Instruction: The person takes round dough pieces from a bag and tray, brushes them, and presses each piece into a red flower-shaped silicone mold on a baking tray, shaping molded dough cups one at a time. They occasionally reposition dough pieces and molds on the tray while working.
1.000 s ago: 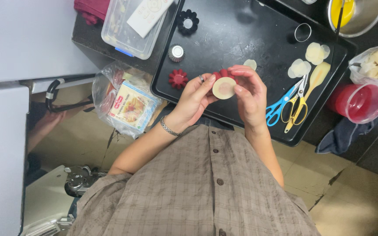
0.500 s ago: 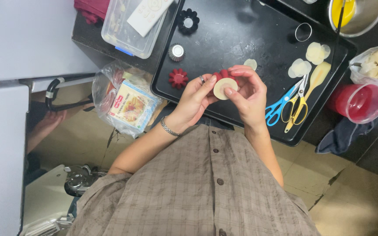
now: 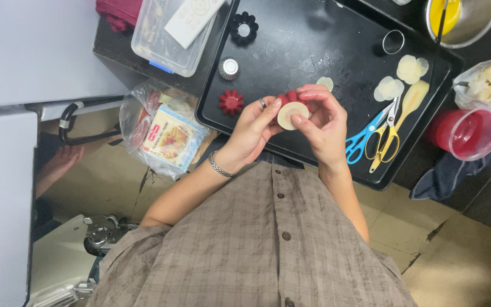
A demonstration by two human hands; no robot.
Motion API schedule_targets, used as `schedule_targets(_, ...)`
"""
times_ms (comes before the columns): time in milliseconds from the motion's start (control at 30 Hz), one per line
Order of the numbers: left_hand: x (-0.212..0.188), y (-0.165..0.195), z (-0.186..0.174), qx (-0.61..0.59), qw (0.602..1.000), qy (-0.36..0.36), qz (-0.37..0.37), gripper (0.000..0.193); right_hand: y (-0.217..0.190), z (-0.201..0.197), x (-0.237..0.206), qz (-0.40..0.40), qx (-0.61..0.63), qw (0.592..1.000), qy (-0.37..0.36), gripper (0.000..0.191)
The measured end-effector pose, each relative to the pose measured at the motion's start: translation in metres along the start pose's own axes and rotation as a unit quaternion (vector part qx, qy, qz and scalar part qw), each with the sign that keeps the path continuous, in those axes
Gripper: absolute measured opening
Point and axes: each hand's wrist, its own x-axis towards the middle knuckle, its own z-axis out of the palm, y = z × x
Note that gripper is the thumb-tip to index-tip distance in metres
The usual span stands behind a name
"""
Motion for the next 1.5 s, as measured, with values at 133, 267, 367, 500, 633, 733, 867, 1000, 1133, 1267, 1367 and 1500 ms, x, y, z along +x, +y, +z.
schedule_targets(133,0.0,0.001,0.001,-0.002,1.0,-0.001,-0.002,0.026,0.002,-0.001,0.0,-0.005,-0.006,1.0,-0.006,0.033)
schedule_targets(267,0.001,0.002,0.002,-0.01,1.0,0.006,-0.008,0.026,-0.002,0.0,-0.001,-0.044,-0.017,0.999,-0.016,0.041)
schedule_targets(367,0.0,0.004,0.001,-0.014,1.0,0.006,-0.005,0.025,-0.006,0.002,-0.003,-0.084,-0.101,0.991,-0.037,0.053)
schedule_targets(500,0.0,0.004,0.002,-0.01,1.0,0.008,-0.005,0.024,-0.009,0.005,-0.004,-0.107,-0.184,0.976,-0.041,0.056)
schedule_targets(633,-0.002,0.004,0.002,-0.006,1.0,0.006,-0.002,0.024,-0.007,0.007,-0.005,-0.101,-0.174,0.979,-0.023,0.05)
schedule_targets(733,-0.002,0.004,0.003,-0.006,1.0,0.005,-0.003,0.025,-0.007,0.007,-0.006,-0.103,-0.174,0.979,-0.017,0.048)
schedule_targets(867,-0.003,0.004,0.005,-0.006,1.0,0.004,-0.004,0.025,-0.006,0.007,-0.008,-0.112,-0.18,0.977,-0.013,0.047)
schedule_targets(1000,-0.004,0.004,0.005,0.001,1.0,0.006,0.0,0.025,-0.002,0.008,-0.009,-0.104,-0.127,0.986,0.004,0.039)
schedule_targets(1133,-0.003,0.003,0.005,0.015,1.0,0.011,0.012,0.025,0.001,0.008,-0.009,-0.08,-0.118,0.988,0.063,0.018)
schedule_targets(1267,-0.003,0.001,0.004,0.018,1.0,0.01,0.019,0.024,0.001,0.007,-0.009,-0.058,-0.1,0.991,0.063,0.018)
schedule_targets(1367,-0.003,0.001,0.003,0.015,1.0,0.008,0.021,0.024,0.001,0.007,-0.009,-0.056,-0.095,0.992,0.063,0.018)
schedule_targets(1500,-0.003,0.002,0.004,0.013,1.0,0.01,0.017,0.024,0.0,0.008,-0.009,-0.054,-0.092,0.992,0.063,0.019)
